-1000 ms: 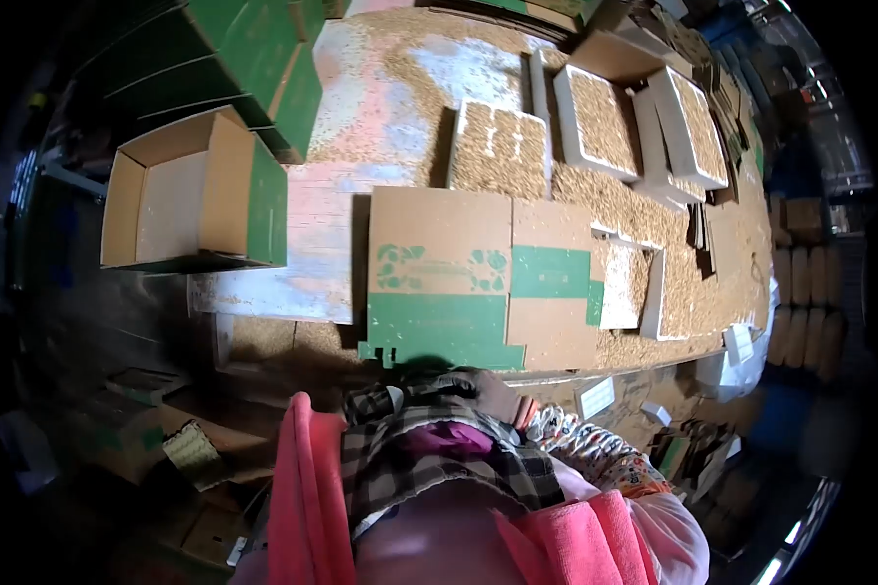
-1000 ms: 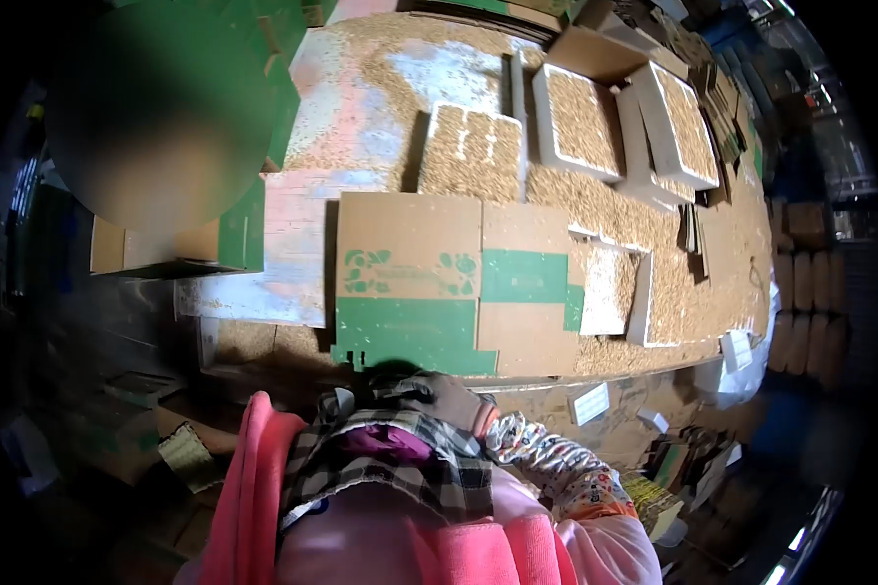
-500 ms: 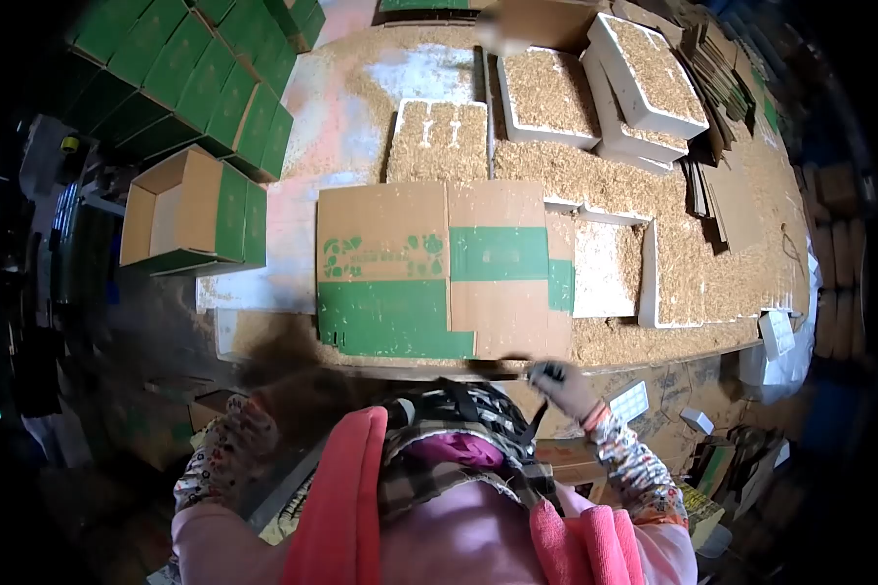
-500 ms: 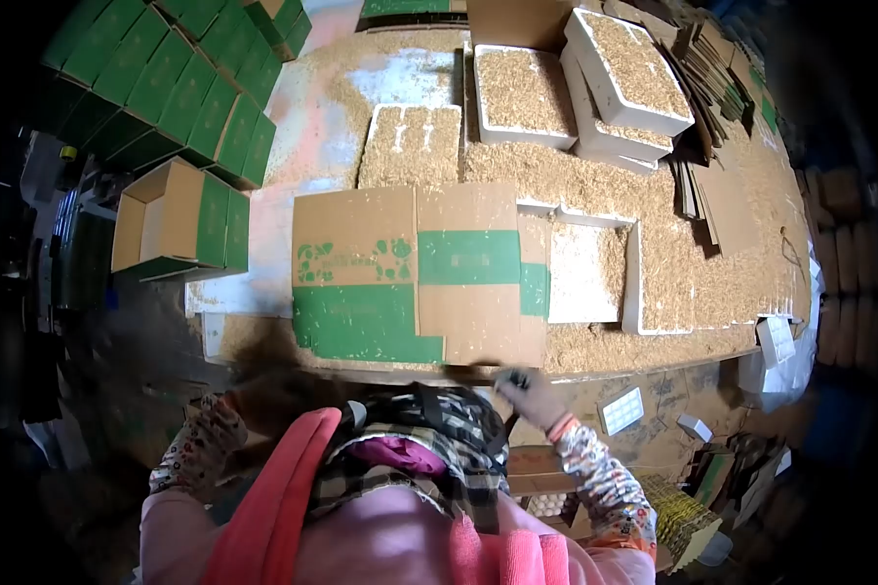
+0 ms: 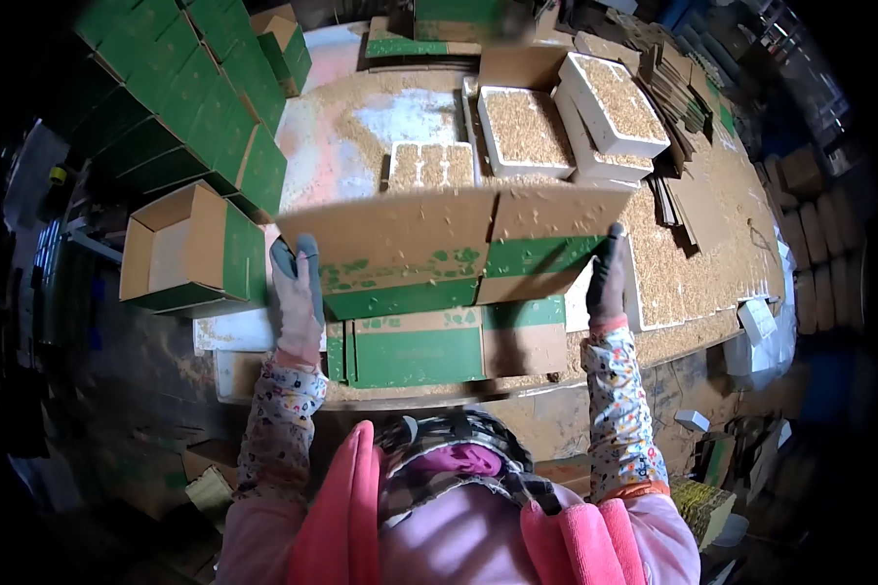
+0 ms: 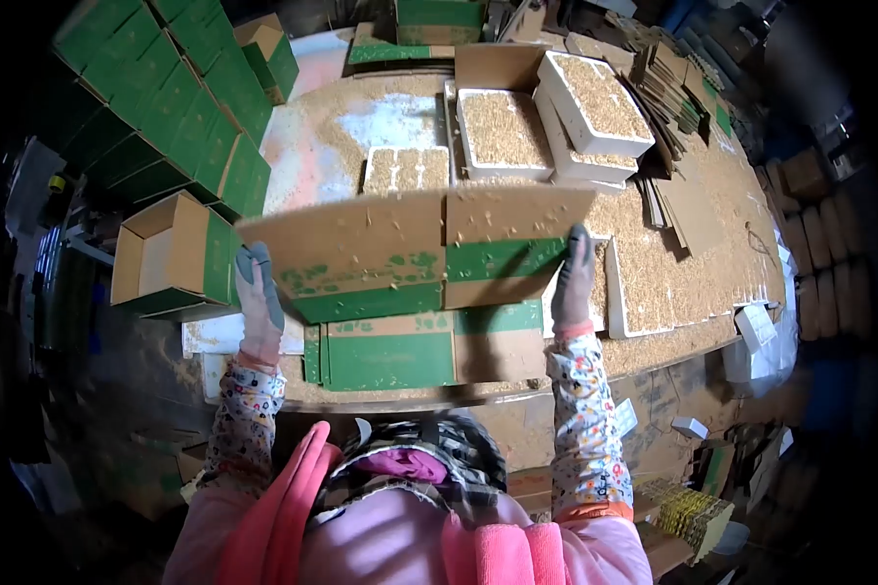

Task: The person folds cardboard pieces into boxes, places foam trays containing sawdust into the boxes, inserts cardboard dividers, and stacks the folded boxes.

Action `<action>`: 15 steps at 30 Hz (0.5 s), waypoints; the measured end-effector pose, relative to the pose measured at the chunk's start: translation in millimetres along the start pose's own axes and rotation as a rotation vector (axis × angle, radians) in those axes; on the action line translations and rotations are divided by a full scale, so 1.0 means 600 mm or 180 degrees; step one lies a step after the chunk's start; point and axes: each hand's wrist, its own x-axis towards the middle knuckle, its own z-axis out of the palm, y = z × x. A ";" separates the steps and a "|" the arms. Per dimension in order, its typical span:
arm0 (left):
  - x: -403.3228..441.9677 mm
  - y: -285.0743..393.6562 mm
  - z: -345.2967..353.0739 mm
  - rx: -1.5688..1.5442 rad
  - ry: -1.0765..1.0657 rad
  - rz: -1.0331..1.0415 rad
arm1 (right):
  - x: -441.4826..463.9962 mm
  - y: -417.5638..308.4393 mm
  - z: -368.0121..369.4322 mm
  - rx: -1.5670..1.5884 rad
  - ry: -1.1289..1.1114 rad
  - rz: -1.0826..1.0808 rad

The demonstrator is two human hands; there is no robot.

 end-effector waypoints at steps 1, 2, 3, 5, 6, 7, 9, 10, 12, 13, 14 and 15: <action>0.004 0.017 0.018 -0.0625 0.0305 0.0481 | 0.004 -0.045 -0.016 -0.0598 0.0136 -0.0375; 0.001 0.045 0.026 0.0165 -0.0026 0.0405 | 0.008 -0.086 -0.015 0.0627 0.0496 0.0703; -0.003 0.083 0.041 0.0959 -0.0367 0.0417 | 0.002 -0.084 -0.017 -0.0182 0.0592 0.0147; 0.024 0.033 0.057 -0.0061 -0.0133 -0.0916 | -0.011 -0.078 -0.023 -0.0072 0.0530 0.0140; 0.038 0.019 0.043 0.0829 -0.0816 -0.0077 | -0.018 -0.076 -0.026 0.0823 0.0536 0.0729; 0.052 0.006 0.030 0.1574 -0.1241 0.0926 | -0.020 -0.074 -0.037 0.1256 0.0454 0.1184; 0.073 0.064 0.034 0.2457 -0.1775 0.1062 | -0.030 -0.080 -0.050 0.1802 0.0489 0.1454; 0.062 0.104 0.058 0.1648 -0.1718 -0.0037 | -0.029 -0.105 -0.077 0.1858 0.0267 0.1634; 0.033 0.178 0.107 -0.0046 -0.1147 -0.1783 | -0.038 -0.043 -0.127 -0.0122 -0.0426 -0.0021; 0.026 0.162 0.107 0.0312 -0.1534 -0.1400 | -0.037 -0.030 -0.138 -0.0338 -0.0375 -0.0016; 0.023 0.132 0.103 0.0675 -0.1881 -0.1041 | -0.036 -0.020 -0.141 -0.0563 -0.0350 0.0013; 0.024 0.108 0.109 0.0778 -0.1546 -0.1342 | -0.034 -0.009 -0.134 -0.0612 -0.0450 -0.0096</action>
